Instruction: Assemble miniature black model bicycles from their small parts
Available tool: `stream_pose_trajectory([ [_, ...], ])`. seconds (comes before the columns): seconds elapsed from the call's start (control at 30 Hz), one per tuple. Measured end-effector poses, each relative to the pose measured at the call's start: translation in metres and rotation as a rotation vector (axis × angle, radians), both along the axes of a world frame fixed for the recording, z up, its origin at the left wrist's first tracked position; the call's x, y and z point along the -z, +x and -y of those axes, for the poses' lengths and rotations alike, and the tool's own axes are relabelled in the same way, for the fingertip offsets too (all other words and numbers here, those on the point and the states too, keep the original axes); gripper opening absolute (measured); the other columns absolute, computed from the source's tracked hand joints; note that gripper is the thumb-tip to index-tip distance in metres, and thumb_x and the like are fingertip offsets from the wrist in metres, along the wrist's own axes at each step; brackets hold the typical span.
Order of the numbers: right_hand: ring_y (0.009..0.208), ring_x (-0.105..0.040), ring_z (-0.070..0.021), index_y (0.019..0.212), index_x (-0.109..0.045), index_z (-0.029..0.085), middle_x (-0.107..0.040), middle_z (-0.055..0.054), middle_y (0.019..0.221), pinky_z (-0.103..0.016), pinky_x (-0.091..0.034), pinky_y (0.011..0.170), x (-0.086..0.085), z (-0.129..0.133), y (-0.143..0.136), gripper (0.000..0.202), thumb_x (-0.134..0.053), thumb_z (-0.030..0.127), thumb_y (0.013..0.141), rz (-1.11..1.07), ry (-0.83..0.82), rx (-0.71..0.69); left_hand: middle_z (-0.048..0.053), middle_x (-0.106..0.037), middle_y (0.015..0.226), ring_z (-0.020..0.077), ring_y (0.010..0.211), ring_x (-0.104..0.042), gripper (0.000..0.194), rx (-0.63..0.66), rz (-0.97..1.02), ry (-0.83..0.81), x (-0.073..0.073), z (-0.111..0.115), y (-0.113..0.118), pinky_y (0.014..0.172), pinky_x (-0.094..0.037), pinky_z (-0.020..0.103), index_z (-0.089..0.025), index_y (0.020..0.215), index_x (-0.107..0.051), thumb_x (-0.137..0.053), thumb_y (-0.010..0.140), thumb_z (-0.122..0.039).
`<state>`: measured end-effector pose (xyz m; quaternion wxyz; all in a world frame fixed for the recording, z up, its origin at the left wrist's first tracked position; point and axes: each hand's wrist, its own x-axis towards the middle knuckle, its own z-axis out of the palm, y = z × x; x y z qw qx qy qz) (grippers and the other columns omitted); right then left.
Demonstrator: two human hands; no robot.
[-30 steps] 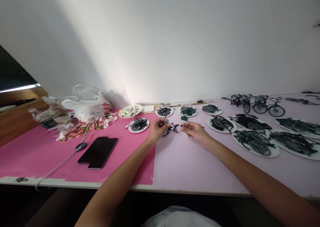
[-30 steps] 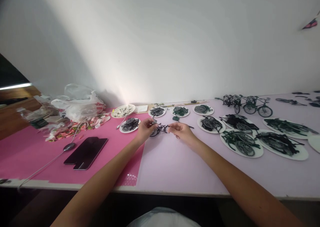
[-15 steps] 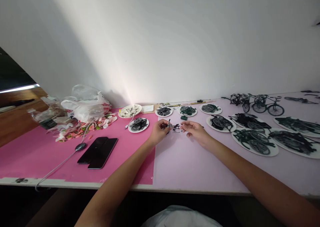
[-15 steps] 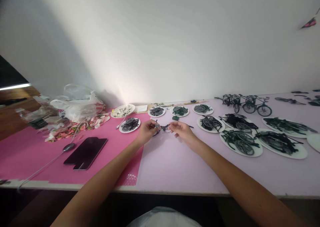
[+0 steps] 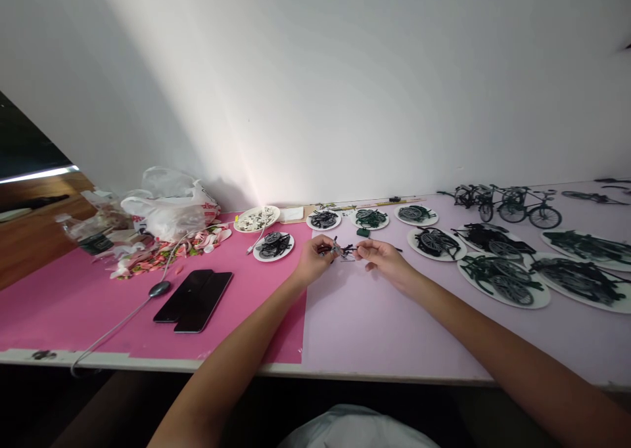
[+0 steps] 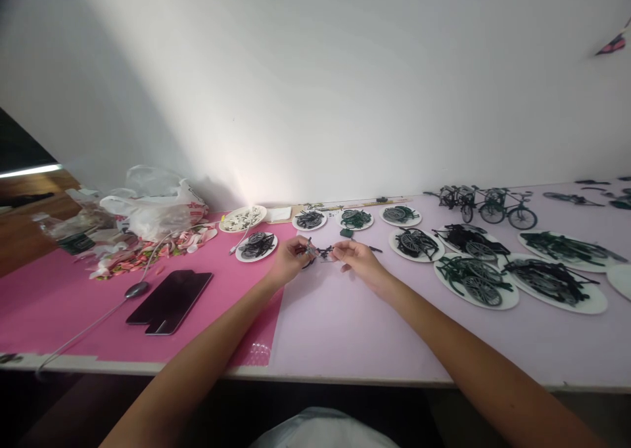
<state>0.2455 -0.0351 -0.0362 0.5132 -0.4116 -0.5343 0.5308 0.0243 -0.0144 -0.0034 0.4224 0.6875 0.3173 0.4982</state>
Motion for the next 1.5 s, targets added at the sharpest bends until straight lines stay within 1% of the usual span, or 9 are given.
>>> stream_pose_trajectory([
  [0.17, 0.083, -0.063, -0.0179, 0.099, -0.072, 0.025, -0.072, -0.005, 0.103, -0.027, -0.051, 0.065, -0.001, 0.0, 0.001, 0.046, -0.081, 0.064, 0.075, 0.117, 0.014, 0.037, 0.008, -0.073, 0.08, 0.0169, 0.073, -0.066, 0.036, 0.013, -0.021, 0.003, -0.005, 0.004, -0.003, 0.07, -0.052, 0.03, -0.017, 0.079, -0.067, -0.086, 0.075, -0.047],
  [0.3, 0.087, -0.062, -0.0181, 0.096, -0.073, 0.023, -0.071, -0.005, 0.104, -0.03, -0.052, 0.075, -0.003, 0.002, -0.001, 0.047, -0.082, 0.064, 0.074, 0.118, 0.06, 0.037, 0.007, -0.073, 0.08, 0.0166, 0.072, -0.066, 0.031, 0.021, -0.021, 0.002, -0.006, 0.004, -0.003, 0.071, -0.053, 0.031, -0.017, 0.079, -0.067, -0.085, 0.076, -0.042],
  [0.47, 0.088, -0.063, -0.0182, 0.095, -0.073, 0.023, -0.073, -0.005, 0.103, -0.033, -0.051, 0.084, -0.004, 0.004, -0.003, 0.049, -0.084, 0.065, 0.072, 0.113, 0.039, 0.036, 0.007, -0.073, 0.08, 0.0168, 0.072, -0.066, 0.029, 0.033, -0.022, -0.016, -0.005, 0.004, -0.004, 0.071, -0.053, 0.031, -0.018, 0.08, -0.067, -0.084, 0.076, -0.04],
  [0.67, 0.092, -0.067, -0.0204, 0.095, -0.072, 0.022, -0.075, -0.006, 0.106, -0.036, -0.053, 0.088, -0.005, 0.005, -0.005, 0.053, -0.086, 0.066, 0.068, 0.037, 0.036, 0.031, 0.007, -0.073, 0.08, 0.0173, 0.073, -0.066, 0.03, 0.03, -0.026, 0.003, -0.004, 0.002, -0.004, 0.07, -0.053, 0.03, -0.017, 0.078, -0.067, -0.084, 0.076, -0.042],
  [0.87, 0.107, -0.068, -0.0232, 0.092, -0.071, 0.023, -0.077, -0.007, 0.115, -0.039, -0.052, 0.096, -0.004, 0.002, -0.002, 0.044, -0.088, 0.058, 0.071, -0.048, 0.033, -0.032, 0.008, -0.074, 0.082, 0.0183, 0.077, -0.068, 0.027, 0.05, -0.017, -0.004, 0.0, -0.001, -0.004, 0.074, -0.054, 0.032, -0.018, 0.078, -0.067, -0.084, 0.076, -0.038],
  [1.0, 0.106, -0.069, -0.0237, 0.094, -0.073, 0.022, -0.078, -0.009, 0.115, -0.043, -0.053, 0.1, -0.005, 0.003, -0.004, 0.045, -0.088, 0.057, 0.071, -0.058, 0.021, -0.032, 0.007, -0.073, 0.08, 0.0174, 0.075, -0.067, 0.028, 0.043, -0.02, -0.016, 0.0, -0.001, -0.003, 0.073, -0.054, 0.032, -0.017, 0.079, -0.067, -0.085, 0.075, -0.039],
  [1.27, 0.107, -0.069, -0.025, 0.086, -0.076, 0.021, -0.078, -0.008, 0.107, -0.045, -0.056, 0.098, -0.014, 0.008, -0.009, 0.041, -0.093, 0.051, 0.065, -0.162, -0.053, -0.073, 0.004, -0.072, 0.081, 0.0159, 0.073, -0.066, 0.043, 0.04, 0.06, -0.089, 0.003, -0.004, -0.001, 0.069, -0.054, 0.03, -0.018, 0.08, -0.065, -0.092, 0.066, -0.049],
  [1.37, 0.107, -0.069, -0.0251, 0.086, -0.076, 0.021, -0.077, -0.008, 0.107, -0.044, -0.057, 0.096, -0.015, 0.008, -0.008, 0.039, -0.093, 0.05, 0.066, -0.176, -0.066, -0.09, 0.004, -0.072, 0.081, 0.0157, 0.073, -0.066, 0.046, 0.041, 0.075, -0.094, 0.005, -0.004, -0.001, 0.068, -0.054, 0.029, -0.018, 0.08, -0.064, -0.092, 0.065, -0.051],
  [1.5, 0.101, -0.068, -0.022, 0.087, -0.076, 0.02, -0.076, -0.006, 0.106, -0.042, -0.057, 0.092, -0.013, 0.008, -0.007, 0.036, -0.092, 0.047, 0.069, -0.179, -0.087, -0.091, 0.003, -0.072, 0.081, 0.0141, 0.072, -0.066, 0.047, 0.062, 0.089, -0.1, 0.005, -0.004, 0.0, 0.069, -0.054, 0.028, -0.016, 0.081, -0.064, -0.093, 0.065, -0.05],
])
